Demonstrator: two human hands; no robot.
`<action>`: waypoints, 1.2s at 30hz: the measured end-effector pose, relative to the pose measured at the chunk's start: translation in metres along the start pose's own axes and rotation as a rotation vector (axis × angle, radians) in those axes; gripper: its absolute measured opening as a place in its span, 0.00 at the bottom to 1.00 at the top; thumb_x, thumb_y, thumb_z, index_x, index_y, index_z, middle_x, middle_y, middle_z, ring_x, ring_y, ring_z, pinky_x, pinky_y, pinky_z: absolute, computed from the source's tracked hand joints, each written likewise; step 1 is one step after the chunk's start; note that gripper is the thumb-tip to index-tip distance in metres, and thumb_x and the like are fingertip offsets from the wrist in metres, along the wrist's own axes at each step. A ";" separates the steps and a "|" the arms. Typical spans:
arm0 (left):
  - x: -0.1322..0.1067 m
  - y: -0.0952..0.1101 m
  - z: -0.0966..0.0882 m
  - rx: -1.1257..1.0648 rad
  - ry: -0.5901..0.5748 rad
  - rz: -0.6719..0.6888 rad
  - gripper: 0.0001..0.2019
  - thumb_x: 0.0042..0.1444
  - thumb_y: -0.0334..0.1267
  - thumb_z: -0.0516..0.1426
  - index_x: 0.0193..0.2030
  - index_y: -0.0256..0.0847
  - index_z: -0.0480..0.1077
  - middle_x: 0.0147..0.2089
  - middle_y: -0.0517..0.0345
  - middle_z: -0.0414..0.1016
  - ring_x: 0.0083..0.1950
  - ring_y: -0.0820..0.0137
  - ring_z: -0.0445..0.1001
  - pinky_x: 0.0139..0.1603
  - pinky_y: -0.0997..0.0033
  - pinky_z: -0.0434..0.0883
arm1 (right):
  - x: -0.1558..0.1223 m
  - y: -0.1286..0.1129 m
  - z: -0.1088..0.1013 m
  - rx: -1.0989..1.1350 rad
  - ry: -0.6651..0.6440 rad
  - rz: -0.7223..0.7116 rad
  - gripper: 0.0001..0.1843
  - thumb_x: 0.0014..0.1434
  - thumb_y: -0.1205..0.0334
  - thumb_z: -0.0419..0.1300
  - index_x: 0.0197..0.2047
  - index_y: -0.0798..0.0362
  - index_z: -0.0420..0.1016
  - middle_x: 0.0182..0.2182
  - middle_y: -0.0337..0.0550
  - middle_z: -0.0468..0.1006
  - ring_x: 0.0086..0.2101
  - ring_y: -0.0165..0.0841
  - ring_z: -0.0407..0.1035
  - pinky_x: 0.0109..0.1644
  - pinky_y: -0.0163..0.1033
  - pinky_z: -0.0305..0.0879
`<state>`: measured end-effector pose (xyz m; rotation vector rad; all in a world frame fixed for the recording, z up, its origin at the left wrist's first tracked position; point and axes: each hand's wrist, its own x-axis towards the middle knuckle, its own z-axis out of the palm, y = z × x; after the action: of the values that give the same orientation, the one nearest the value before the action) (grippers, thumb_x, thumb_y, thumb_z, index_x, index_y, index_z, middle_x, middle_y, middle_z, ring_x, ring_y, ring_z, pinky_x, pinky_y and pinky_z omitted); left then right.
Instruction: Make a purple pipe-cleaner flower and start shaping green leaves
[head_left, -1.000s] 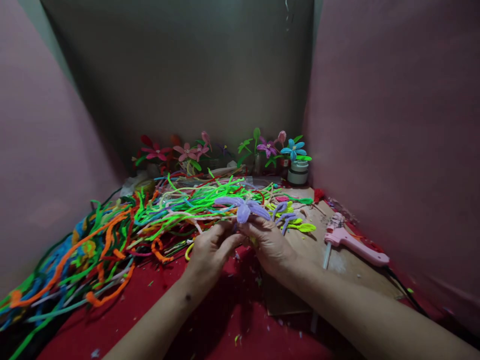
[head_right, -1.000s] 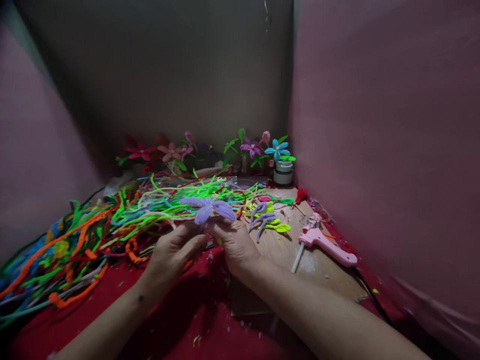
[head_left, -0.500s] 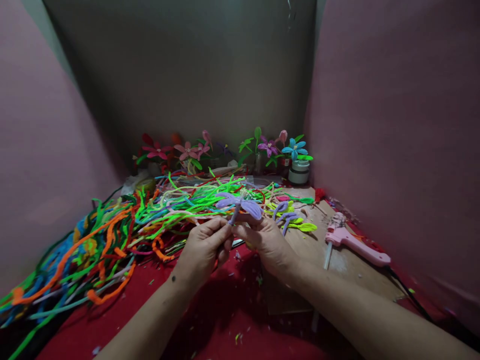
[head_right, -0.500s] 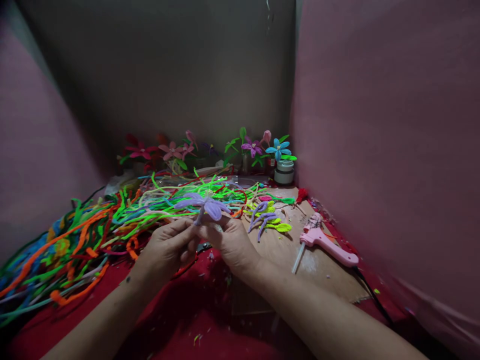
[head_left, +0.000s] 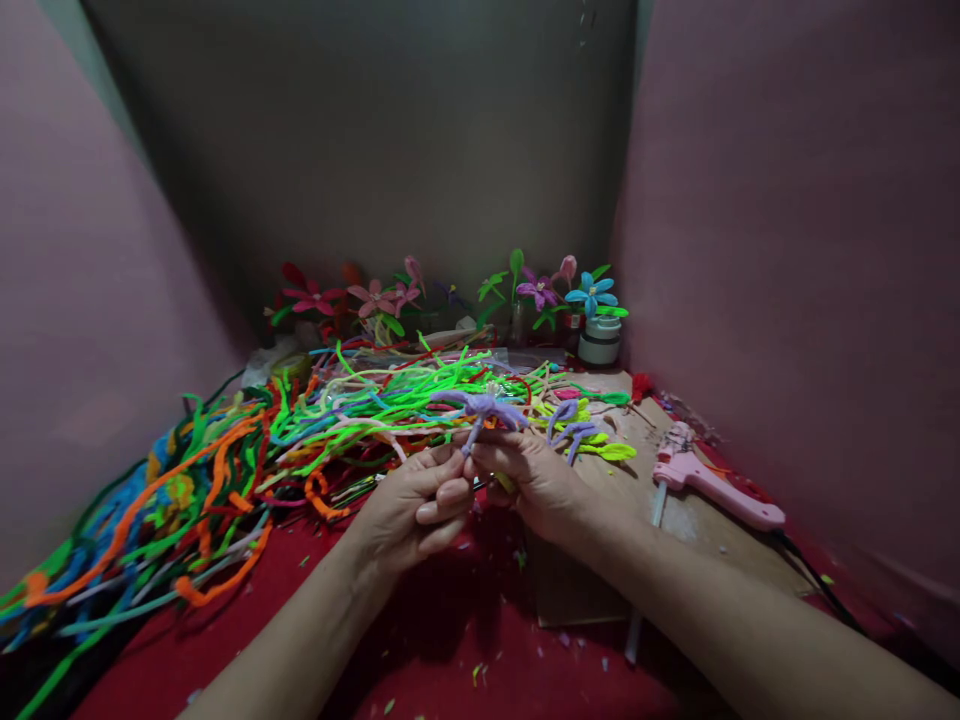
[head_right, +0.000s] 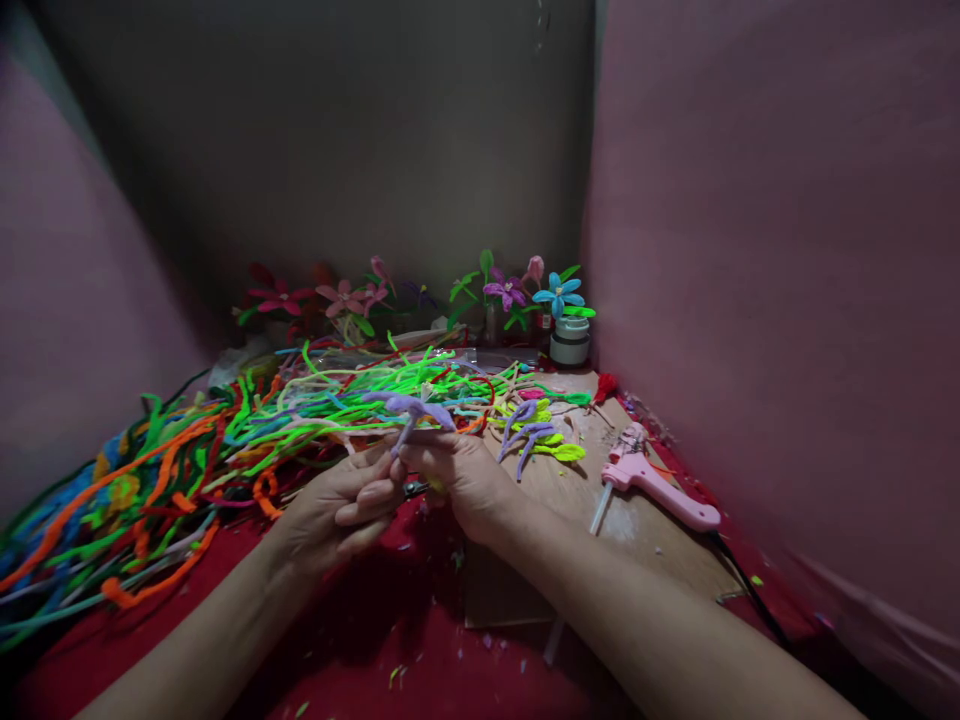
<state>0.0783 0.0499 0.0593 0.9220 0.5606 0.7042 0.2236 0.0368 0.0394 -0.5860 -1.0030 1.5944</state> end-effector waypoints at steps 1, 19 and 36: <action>0.000 0.000 0.000 0.028 -0.007 -0.006 0.07 0.52 0.37 0.58 0.30 0.36 0.66 0.16 0.72 0.53 0.13 0.86 0.36 0.08 0.86 0.49 | 0.000 0.001 0.000 0.010 0.007 -0.022 0.06 0.48 0.60 0.64 0.29 0.53 0.75 0.22 0.35 0.70 0.20 0.22 0.57 0.20 0.28 0.48; -0.002 -0.011 0.014 0.852 0.302 0.475 0.06 0.50 0.37 0.58 0.25 0.39 0.70 0.21 0.62 0.69 0.23 0.74 0.64 0.26 0.76 0.63 | -0.008 -0.003 0.008 -0.211 0.160 -0.402 0.10 0.47 0.64 0.65 0.32 0.50 0.67 0.30 0.34 0.70 0.32 0.30 0.64 0.39 0.36 0.62; -0.008 0.009 0.010 0.695 0.418 0.568 0.08 0.50 0.36 0.59 0.38 0.40 0.73 0.34 0.57 0.74 0.38 0.69 0.71 0.39 0.74 0.68 | -0.011 -0.012 0.010 -0.394 0.254 -0.521 0.06 0.49 0.60 0.64 0.33 0.50 0.75 0.37 0.42 0.70 0.42 0.37 0.63 0.47 0.41 0.59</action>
<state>0.0771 0.0421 0.0725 1.6314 0.9595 1.2685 0.2252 0.0243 0.0534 -0.7020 -1.1671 0.8478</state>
